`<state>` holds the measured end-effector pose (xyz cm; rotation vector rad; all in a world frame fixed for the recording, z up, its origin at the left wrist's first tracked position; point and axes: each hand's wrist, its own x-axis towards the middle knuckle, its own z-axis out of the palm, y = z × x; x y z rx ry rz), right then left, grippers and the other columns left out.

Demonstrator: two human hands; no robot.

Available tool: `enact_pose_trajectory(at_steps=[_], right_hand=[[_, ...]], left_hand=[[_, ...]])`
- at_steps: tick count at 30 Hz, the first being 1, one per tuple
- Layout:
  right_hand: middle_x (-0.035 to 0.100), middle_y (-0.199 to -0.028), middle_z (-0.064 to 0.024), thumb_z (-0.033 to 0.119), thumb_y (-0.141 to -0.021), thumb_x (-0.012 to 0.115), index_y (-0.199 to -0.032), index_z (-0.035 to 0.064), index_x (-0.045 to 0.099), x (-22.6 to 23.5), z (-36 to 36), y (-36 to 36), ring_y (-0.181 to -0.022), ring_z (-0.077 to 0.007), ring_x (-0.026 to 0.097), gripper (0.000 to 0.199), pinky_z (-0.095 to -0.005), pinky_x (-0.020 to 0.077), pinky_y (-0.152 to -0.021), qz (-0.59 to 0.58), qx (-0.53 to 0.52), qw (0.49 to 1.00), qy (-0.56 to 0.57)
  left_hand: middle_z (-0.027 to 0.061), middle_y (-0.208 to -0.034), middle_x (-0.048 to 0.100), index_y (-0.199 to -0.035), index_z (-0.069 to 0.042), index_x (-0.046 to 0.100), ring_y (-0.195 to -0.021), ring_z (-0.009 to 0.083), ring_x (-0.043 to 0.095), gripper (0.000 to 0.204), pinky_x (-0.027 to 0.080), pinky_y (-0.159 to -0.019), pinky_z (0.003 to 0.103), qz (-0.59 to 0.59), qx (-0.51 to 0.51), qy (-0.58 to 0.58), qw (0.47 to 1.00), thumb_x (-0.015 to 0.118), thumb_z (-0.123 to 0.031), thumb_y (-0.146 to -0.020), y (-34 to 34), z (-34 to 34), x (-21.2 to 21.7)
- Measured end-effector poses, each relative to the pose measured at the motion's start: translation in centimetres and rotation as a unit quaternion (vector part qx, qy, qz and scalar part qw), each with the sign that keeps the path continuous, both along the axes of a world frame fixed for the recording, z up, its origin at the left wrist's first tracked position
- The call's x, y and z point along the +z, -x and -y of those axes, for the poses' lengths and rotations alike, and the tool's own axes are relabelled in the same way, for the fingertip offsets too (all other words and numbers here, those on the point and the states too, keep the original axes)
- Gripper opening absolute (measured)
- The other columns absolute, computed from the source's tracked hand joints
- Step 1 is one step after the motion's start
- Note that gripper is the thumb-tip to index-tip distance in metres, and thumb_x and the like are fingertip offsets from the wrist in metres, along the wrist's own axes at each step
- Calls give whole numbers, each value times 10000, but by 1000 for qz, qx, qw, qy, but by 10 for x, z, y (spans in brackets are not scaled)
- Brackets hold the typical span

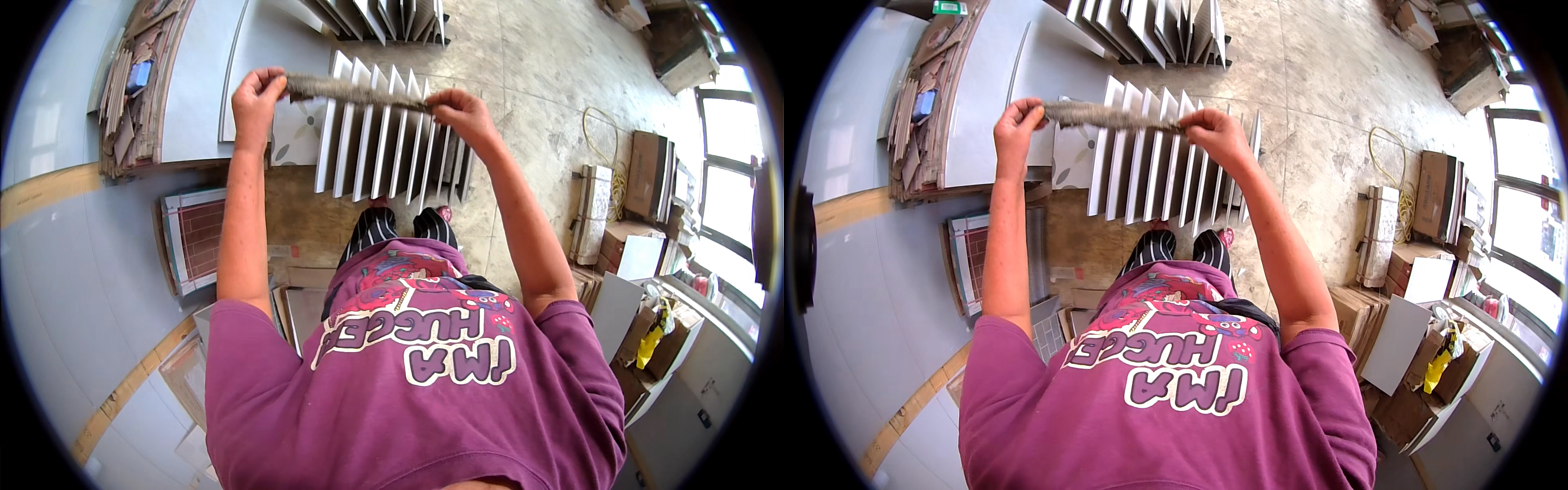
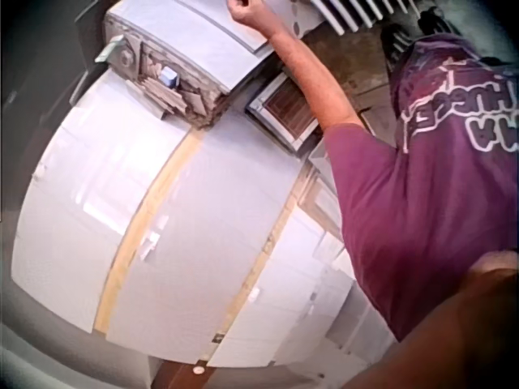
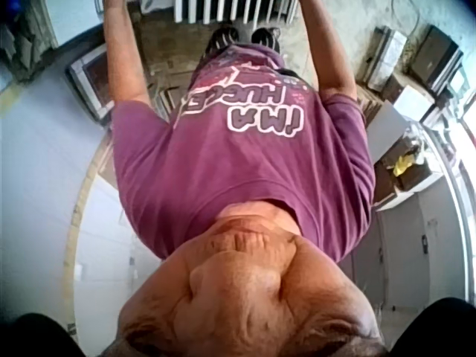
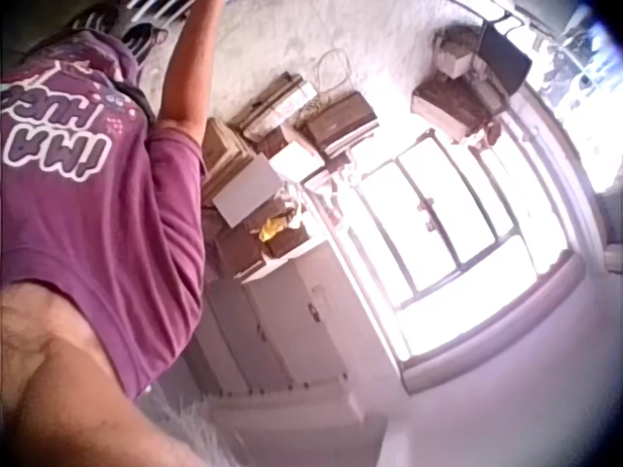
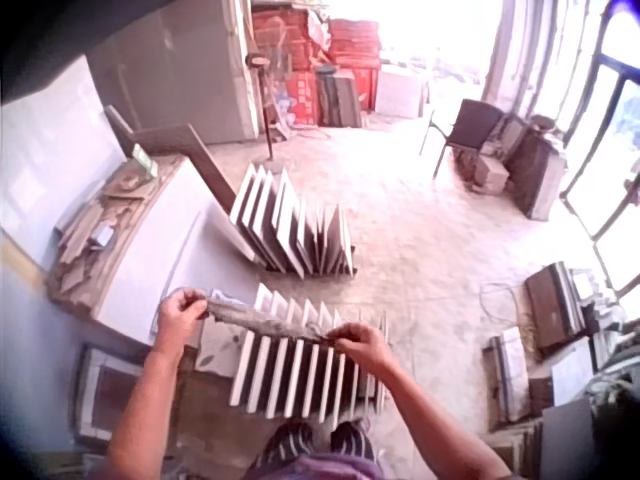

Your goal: The person wipes several rectangular panels and boards with a cloth, handling them individually and wiping along their surfaces and edges.

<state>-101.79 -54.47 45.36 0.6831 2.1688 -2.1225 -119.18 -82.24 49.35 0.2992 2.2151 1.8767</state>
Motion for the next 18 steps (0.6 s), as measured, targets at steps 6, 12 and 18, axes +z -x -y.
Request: enact_pose_trajectory(at_steps=[6,12,18], right_hand=[[623,-733,-15,52,-750,560,-914,48,644,-39,12,37,-617,-57,549,185,-195,442,-593,0,-98,995,-15],[648,-746,-29,104,-702,593,-883,120,678,-109,45,25,-655,-97,586,201,-228,463,-655,140,-47,985,-84],[662,-769,-49,104,-677,624,-883,90,676,-132,88,-38,-684,-114,614,213,-239,487,-655,165,141,964,-155]], left_hand=[[29,-790,604,-919,-11,583,-629,88,562,131,468,-593,213,33,38,13,999,589,-59,-797,36,-1,-44],[12,-773,598,-911,-41,589,-597,82,553,138,445,-554,206,130,49,84,987,601,-83,-780,17,45,-129],[6,-728,596,-856,-28,593,-545,69,536,98,440,-479,208,165,61,162,971,590,-53,-761,-63,115,-171]])
